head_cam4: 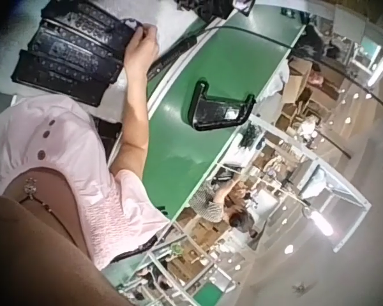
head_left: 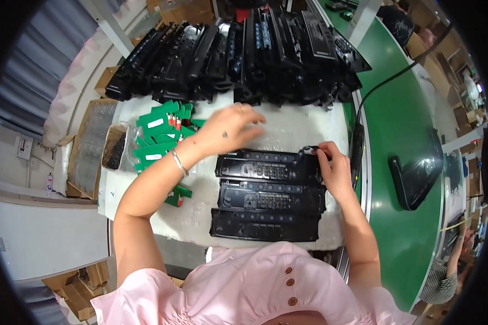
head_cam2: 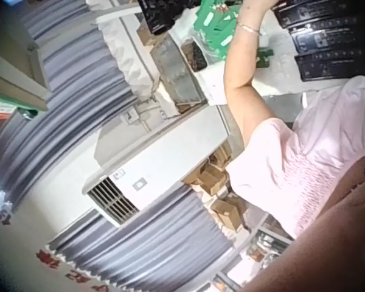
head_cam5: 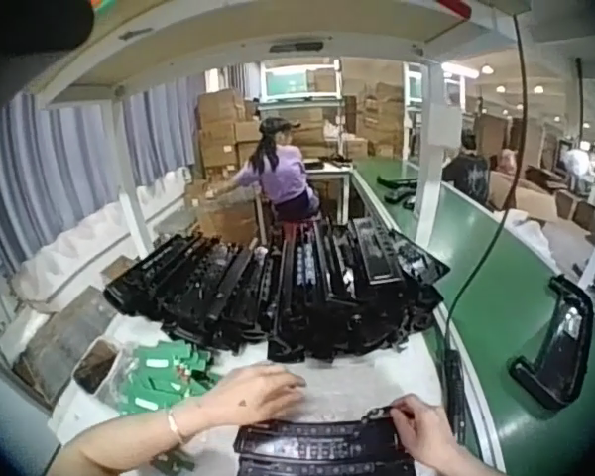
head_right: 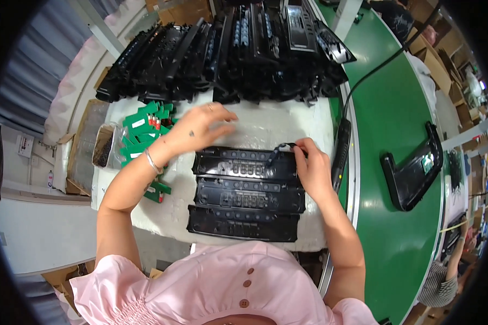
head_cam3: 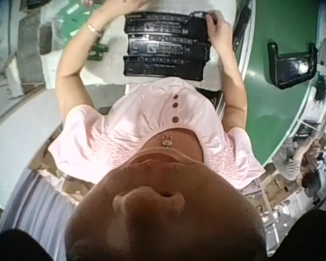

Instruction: Assemble small electronic boards and plastic components onto printer toner cartridges and secure them with an electric screwdriver.

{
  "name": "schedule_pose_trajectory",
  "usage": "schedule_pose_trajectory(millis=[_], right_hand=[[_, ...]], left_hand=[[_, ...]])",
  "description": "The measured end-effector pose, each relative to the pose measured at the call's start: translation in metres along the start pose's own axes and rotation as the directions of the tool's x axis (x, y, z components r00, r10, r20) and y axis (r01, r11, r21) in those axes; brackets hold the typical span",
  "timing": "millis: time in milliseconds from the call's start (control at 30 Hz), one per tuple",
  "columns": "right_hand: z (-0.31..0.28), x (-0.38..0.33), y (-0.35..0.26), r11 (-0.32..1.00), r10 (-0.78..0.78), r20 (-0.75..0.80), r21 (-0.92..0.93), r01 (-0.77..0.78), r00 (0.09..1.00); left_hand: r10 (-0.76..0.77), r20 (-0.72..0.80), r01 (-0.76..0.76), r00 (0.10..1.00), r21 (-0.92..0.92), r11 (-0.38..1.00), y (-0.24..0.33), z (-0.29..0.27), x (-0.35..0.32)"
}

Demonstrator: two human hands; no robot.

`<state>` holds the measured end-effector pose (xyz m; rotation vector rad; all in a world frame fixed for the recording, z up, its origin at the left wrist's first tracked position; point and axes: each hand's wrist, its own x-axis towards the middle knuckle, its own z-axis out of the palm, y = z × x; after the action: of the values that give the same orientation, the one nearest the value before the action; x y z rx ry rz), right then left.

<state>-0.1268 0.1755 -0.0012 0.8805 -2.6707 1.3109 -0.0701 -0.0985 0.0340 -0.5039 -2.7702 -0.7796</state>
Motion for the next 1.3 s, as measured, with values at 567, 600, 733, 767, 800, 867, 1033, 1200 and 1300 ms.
schedule_pose_trajectory(millis=[567,600,733,767,800,867,1033,1200,1300], right_hand=[[-0.029,-0.011,0.013,0.971,0.139,-0.133,0.215,-0.108,0.981],[-0.027,-0.011,0.013,0.970,0.142,-0.127,0.213,-0.113,0.982],[-0.033,-0.013,0.000,0.966,0.146,-0.125,0.233,-0.114,0.981],[-0.039,-0.016,-0.002,0.970,0.147,-0.146,0.215,-0.113,0.978],[-0.044,-0.019,0.005,0.960,0.190,-0.126,0.230,-0.158,0.974],[-0.054,-0.017,0.012,0.905,0.227,-0.133,0.395,-0.159,0.965],[-0.088,0.010,-0.008,0.819,0.165,-0.140,0.570,-0.057,0.976],[-0.108,0.015,-0.022,0.802,-0.015,-0.013,0.597,0.020,1.000],[-0.110,0.014,-0.026,0.798,-0.046,0.031,0.602,0.018,0.998]], left_hand=[[-0.633,-0.536,0.829,0.558,0.374,0.415,-0.135,-0.144,0.041],[-0.685,-0.455,0.818,0.568,0.405,0.409,-0.141,-0.143,0.036],[-0.430,-0.623,0.750,0.653,0.454,0.481,-0.147,-0.156,0.011],[-0.292,-0.696,0.715,0.656,0.447,0.538,-0.133,-0.158,0.013],[-0.209,-0.707,0.645,0.676,0.430,0.632,-0.111,-0.157,0.019],[-0.154,-0.668,0.462,0.728,0.312,0.830,-0.067,-0.153,0.026],[0.047,-0.090,-0.023,0.995,0.255,0.967,-0.011,-0.079,0.029],[0.007,0.133,-0.046,0.991,0.298,0.953,-0.016,0.000,0.038],[0.115,0.072,-0.128,0.991,0.217,0.968,0.000,0.020,0.047]])
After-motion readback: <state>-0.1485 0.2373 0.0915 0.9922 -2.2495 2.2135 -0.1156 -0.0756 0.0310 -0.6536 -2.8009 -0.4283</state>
